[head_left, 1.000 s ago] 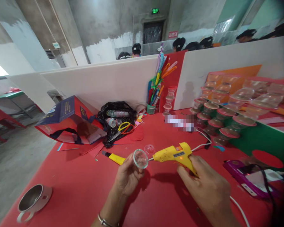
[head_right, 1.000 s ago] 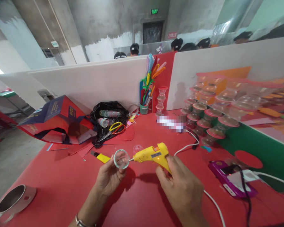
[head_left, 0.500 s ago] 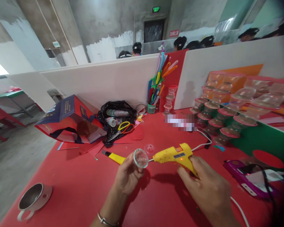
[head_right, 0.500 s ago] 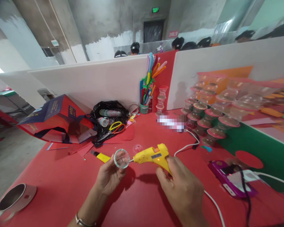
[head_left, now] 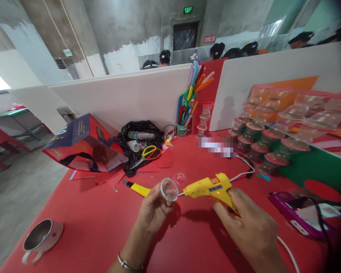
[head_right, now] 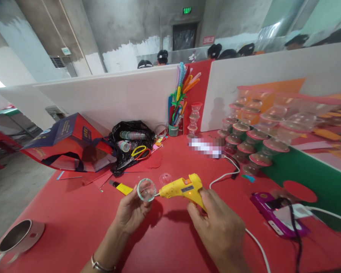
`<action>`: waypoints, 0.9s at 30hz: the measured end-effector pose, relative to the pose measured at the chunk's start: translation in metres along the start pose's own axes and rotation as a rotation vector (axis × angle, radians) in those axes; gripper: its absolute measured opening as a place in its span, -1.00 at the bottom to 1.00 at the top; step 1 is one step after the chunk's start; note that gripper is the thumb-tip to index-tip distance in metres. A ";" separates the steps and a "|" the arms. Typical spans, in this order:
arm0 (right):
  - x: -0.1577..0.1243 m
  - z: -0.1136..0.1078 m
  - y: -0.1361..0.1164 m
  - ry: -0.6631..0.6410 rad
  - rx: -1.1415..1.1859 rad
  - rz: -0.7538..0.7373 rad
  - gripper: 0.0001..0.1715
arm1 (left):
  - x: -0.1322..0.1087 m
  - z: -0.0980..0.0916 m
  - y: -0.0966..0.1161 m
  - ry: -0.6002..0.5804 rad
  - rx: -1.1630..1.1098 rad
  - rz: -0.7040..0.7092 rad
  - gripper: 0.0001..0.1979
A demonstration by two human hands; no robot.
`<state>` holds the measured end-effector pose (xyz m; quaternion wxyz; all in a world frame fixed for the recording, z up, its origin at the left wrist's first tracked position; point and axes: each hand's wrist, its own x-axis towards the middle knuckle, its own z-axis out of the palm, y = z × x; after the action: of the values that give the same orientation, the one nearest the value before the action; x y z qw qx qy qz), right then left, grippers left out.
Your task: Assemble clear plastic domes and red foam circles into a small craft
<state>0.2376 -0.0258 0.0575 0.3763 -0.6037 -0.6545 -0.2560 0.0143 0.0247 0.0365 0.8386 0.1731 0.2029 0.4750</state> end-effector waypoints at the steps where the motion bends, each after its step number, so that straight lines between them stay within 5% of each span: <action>1: 0.000 0.000 0.000 -0.004 0.001 0.003 -0.79 | 0.000 0.000 0.000 0.001 0.002 0.005 -0.67; 27: 0.001 -0.003 -0.004 0.027 0.046 -0.046 -0.85 | 0.002 -0.003 -0.002 -0.023 0.012 0.040 -0.66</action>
<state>0.2342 -0.0276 0.0606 0.3927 -0.5763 -0.6688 -0.2577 0.0148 0.0256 0.0328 0.8301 0.1874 0.1926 0.4886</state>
